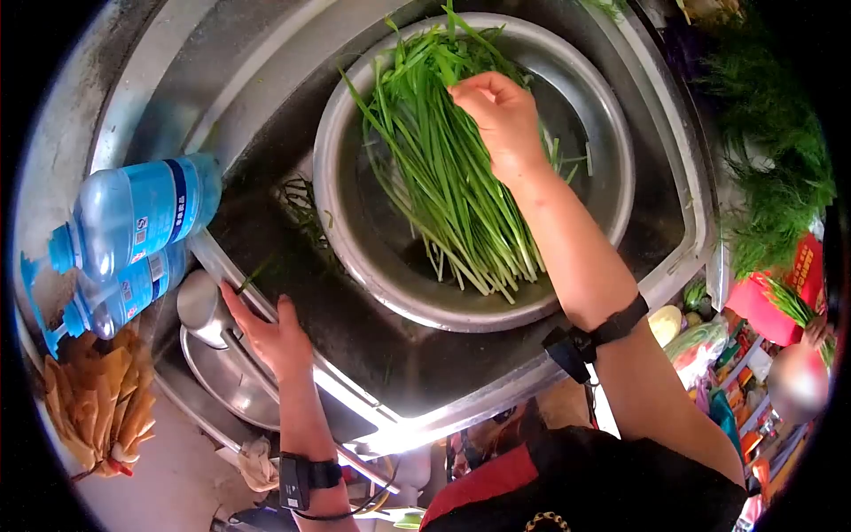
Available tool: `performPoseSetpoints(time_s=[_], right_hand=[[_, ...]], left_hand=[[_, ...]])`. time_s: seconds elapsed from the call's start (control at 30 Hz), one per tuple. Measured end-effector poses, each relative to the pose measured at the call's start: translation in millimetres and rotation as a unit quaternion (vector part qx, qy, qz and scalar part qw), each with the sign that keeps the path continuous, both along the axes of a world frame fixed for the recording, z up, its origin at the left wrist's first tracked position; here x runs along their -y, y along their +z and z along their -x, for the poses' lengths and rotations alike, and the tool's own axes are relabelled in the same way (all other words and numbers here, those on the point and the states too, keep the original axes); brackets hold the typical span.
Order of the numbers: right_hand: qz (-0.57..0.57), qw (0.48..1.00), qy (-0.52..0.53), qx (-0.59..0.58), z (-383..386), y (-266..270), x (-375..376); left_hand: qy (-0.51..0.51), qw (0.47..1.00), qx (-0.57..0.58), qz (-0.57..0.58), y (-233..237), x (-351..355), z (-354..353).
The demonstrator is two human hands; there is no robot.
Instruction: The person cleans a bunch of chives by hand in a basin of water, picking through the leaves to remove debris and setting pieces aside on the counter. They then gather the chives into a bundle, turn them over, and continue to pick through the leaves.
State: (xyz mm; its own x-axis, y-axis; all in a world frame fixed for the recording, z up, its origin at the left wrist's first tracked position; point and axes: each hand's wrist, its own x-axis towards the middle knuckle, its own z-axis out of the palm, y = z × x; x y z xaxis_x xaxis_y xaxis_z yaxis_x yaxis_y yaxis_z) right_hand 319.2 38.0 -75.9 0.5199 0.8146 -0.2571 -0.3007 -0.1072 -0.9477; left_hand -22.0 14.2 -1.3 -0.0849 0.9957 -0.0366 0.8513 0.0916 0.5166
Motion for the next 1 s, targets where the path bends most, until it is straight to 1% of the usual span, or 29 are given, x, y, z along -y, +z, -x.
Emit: performPoseSetpoints(time_s=[0.1,0.2,0.3,0.33,0.4,0.43,0.53,0.57,0.6,0.63,0.67,0.73,0.8,0.83,0.87,0.93,1.0], right_hand=[[-0.058,0.991,0.049,-0.112,-3,21,-4],[-0.038,0.99,0.072,-0.115,-6,28,1],[-0.035,0.992,0.095,-0.074,2,21,1],[-0.023,0.991,0.129,0.005,10,21,-1],[0.068,0.972,0.203,0.099,20,25,-4],[-0.001,0.976,0.169,0.134,26,21,-6],[0.071,0.956,0.123,0.257,43,23,-16],[0.11,0.949,0.122,0.269,45,22,-16],[0.058,0.923,0.099,0.366,48,21,-17],[0.005,0.885,0.076,0.459,53,18,-19],[-0.048,0.835,0.054,0.546,59,26,-23],[-0.025,0.845,0.17,0.507,96,56,-21],[-0.148,0.865,0.22,0.425,138,52,-24],[-0.122,0.869,0.223,0.424,141,53,-26],[-0.08,0.881,0.203,0.42,128,60,-30],[-0.031,0.917,0.129,0.375,84,44,-26],[-0.038,0.923,-0.012,0.383,37,-2,-19]], left_hand=[[-0.02,1.0,-0.005,-0.013,-3,-1,4],[-0.014,1.0,0.007,-0.004,-1,-1,4],[-0.011,1.0,0.011,-0.003,-2,0,4],[-0.008,1.0,0.008,0.0,-1,0,3],[-0.004,1.0,0.003,0.004,2,-1,-1],[-0.004,1.0,0.003,0.004,2,-1,-1],[-0.003,1.0,0.003,0.006,3,-1,-1],[-0.002,1.0,0.002,0.009,4,-1,-2],[0.0,1.0,0.002,0.01,3,-1,-2],[-0.002,1.0,0.005,0.005,3,-1,-2],[-0.003,1.0,0.009,0.002,2,-1,-2],[-0.004,1.0,0.009,0.0,1,1,-1],[-0.004,1.0,0.001,0.002,0,0,1],[-0.007,1.0,-0.002,0.001,0,0,2],[-0.009,1.0,-0.004,0.0,0,0,3],[-0.005,1.0,-0.003,0.001,-1,-1,2],[0.007,1.0,-0.003,0.012,2,0,1]])
